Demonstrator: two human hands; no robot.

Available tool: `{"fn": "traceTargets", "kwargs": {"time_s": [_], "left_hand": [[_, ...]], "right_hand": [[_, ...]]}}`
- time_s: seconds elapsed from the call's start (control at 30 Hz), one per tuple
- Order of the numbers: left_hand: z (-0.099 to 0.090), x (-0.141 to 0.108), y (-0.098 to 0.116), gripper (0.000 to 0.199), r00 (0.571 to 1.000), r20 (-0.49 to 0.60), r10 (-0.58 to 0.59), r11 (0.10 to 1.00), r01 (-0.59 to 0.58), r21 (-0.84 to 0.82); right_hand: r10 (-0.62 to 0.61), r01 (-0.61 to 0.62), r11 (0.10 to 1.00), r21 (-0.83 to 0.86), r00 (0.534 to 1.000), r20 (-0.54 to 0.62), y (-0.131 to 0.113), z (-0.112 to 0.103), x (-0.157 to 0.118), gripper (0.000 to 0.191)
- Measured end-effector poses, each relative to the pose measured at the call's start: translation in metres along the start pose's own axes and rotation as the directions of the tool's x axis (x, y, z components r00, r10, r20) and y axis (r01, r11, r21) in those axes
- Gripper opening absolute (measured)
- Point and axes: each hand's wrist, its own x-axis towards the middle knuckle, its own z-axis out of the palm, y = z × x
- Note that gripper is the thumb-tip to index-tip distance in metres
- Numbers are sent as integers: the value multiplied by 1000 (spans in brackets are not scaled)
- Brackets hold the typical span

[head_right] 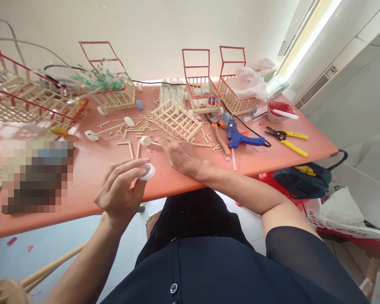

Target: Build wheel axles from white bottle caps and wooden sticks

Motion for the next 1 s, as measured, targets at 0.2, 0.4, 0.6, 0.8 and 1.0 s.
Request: {"fn": "traceTargets", "kwargs": {"time_s": [0.2, 0.4, 0.6, 0.8, 1.0], "left_hand": [[0, 1, -1, 22, 996, -70, -63, 998, 62, -20], [0, 0, -3, 18, 992, -56, -113, 993, 111, -40], [0, 17, 13, 18, 968, -102, -230, 973, 231, -5], [2, 44, 9, 35, 825, 283, -490, 742, 565, -361], [6, 45, 2, 42, 817, 321, -479, 714, 575, -398]], "right_hand": [[30, -23, 993, -114, 997, 68, -7, -6, -1, 38], [-49, 51, 998, 34, 997, -59, -4, -6, -5, 31], [-290, 422, 829, 368, 886, -361, -6, -16, -7, 30], [-100, 172, 683, 710, 985, -142, -10, -21, -5, 31], [1, -67, 451, 890, 997, 74, -4, -19, 1, 47]]}}
